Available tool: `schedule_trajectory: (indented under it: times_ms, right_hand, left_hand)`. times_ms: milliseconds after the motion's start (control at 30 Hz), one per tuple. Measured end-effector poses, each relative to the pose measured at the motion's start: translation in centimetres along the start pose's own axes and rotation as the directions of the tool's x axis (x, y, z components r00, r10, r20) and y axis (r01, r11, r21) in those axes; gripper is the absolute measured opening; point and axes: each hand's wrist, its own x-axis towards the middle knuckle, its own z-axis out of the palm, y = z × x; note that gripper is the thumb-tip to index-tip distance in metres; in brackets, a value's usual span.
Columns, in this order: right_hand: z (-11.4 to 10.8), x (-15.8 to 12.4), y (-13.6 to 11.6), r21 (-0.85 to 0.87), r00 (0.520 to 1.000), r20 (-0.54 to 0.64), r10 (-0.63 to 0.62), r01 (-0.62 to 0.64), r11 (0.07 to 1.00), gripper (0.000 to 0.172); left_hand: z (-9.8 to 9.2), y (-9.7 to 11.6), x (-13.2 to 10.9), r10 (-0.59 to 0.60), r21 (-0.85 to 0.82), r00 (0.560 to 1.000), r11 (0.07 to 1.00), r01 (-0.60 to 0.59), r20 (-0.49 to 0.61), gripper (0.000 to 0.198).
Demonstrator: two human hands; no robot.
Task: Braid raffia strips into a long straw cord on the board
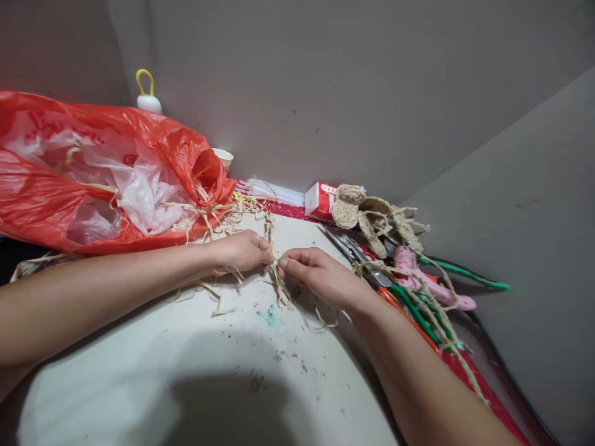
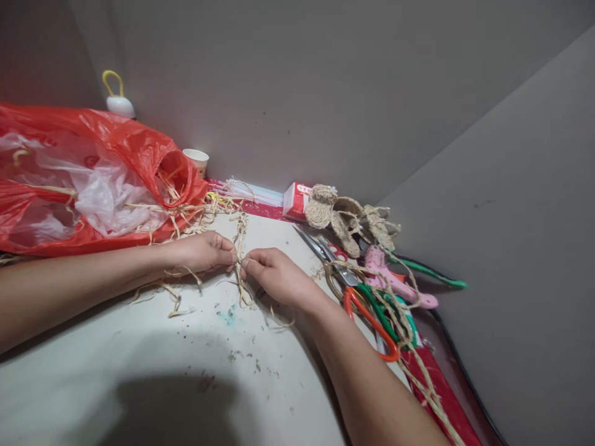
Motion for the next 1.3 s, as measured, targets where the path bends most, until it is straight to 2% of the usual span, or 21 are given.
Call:
schedule_trajectory:
  times_ms: [67,133,200,233,300,367,433,533,633,700,833,933,1033,1100,1167,1233,1300]
  right_hand:
    - [0.6,-0.1,-0.5,0.246,0.996,0.033,0.087,-0.092,0.965,0.021]
    - [1.6,-0.3,-1.0,0.461,0.986,0.073,0.150,-0.167,0.872,0.020]
    - [2.7,-0.5,-1.3,0.552,0.983,0.054,0.174,-0.175,0.816,0.018]
    - [3.2,-0.6,-1.4,0.535,0.985,-0.005,0.170,-0.141,0.833,0.018]
    - [4.0,-0.8,-1.3,0.344,0.976,-0.187,0.111,-0.041,0.938,0.020]
    - [4.5,-0.9,-1.0,-0.016,0.935,-0.351,-0.045,0.042,0.999,0.025]
    - [4.8,-1.0,-0.7,-0.366,0.891,-0.406,-0.204,0.046,0.930,0.029]
    - [5.1,-1.1,-0.6,-0.676,0.870,-0.406,-0.279,-0.081,0.732,0.029]
    - [5.4,-1.4,-0.9,-0.814,0.878,-0.396,-0.269,-0.199,0.546,0.027]
    - [5.6,-1.6,-1.2,-0.855,0.886,-0.379,-0.268,-0.224,0.468,0.027]
    - [5.9,-1.7,-1.6,-0.898,0.918,-0.310,-0.249,-0.197,0.393,0.025]
    - [6.5,-1.9,-1.7,-0.922,0.950,-0.217,-0.223,-0.124,0.366,0.023]
    - [7.6,-3.2,-1.7,-0.914,0.977,-0.024,-0.211,0.064,0.400,0.021]
    - [8.3,-4.7,-2.0,-0.807,0.967,0.151,-0.206,0.241,0.539,0.016]
    - [8.3,-6.2,-2.7,-0.625,0.934,0.275,-0.226,0.353,0.697,0.006]
    - [7.2,-7.0,-3.5,-0.507,0.929,0.280,-0.242,0.357,0.785,0.010]
    - [5.2,-6.4,-4.1,-0.375,0.963,0.119,-0.240,0.268,0.887,0.021]
  left_hand:
    - [0.1,0.0,-0.1,0.027,-0.019,0.999,0.999,-0.027,-0.018,0.019]
    - [0.2,-0.1,-0.1,0.043,-0.062,0.998,0.997,-0.045,-0.039,0.020]
    - [0.4,-0.3,-0.1,0.049,-0.123,0.998,0.991,-0.054,-0.043,0.020]
    - [0.5,-0.4,-0.1,0.055,-0.163,0.998,0.985,-0.060,-0.037,0.021]
    - [0.7,-0.6,-0.1,0.066,-0.253,0.998,0.965,-0.066,-0.009,0.022]
    - [0.8,-0.6,-0.1,0.059,-0.354,0.998,0.934,-0.052,0.010,0.022]
    - [0.8,-0.5,-0.2,0.041,-0.440,0.999,0.897,-0.033,0.009,0.023]
    - [0.9,-0.3,-0.3,0.024,-0.494,1.000,0.869,-0.011,0.019,0.028]
    - [1.0,-0.2,-0.3,0.013,-0.477,1.000,0.879,-0.001,0.021,0.033]
    - [1.2,-0.3,-0.3,0.028,-0.447,1.000,0.894,-0.029,-0.008,0.034]
    - [1.4,-0.5,-0.2,0.039,-0.406,0.998,0.912,-0.055,-0.048,0.034]
    - [1.4,-0.6,-0.3,0.019,-0.373,0.998,0.927,-0.040,-0.058,0.028]
    - [1.2,-0.4,-0.5,-0.005,-0.320,0.999,0.947,-0.008,-0.038,0.023]
    - [0.9,-0.3,-0.5,-0.009,-0.309,1.000,0.951,0.003,-0.017,0.024]
    - [0.6,-0.3,-0.4,-0.002,-0.315,1.000,0.949,0.006,0.014,0.024]
    - [0.4,-0.4,-0.3,0.009,-0.326,0.999,0.945,0.005,0.042,0.023]
    - [0.3,-0.5,-0.2,0.030,-0.338,0.998,0.941,-0.011,0.051,0.021]
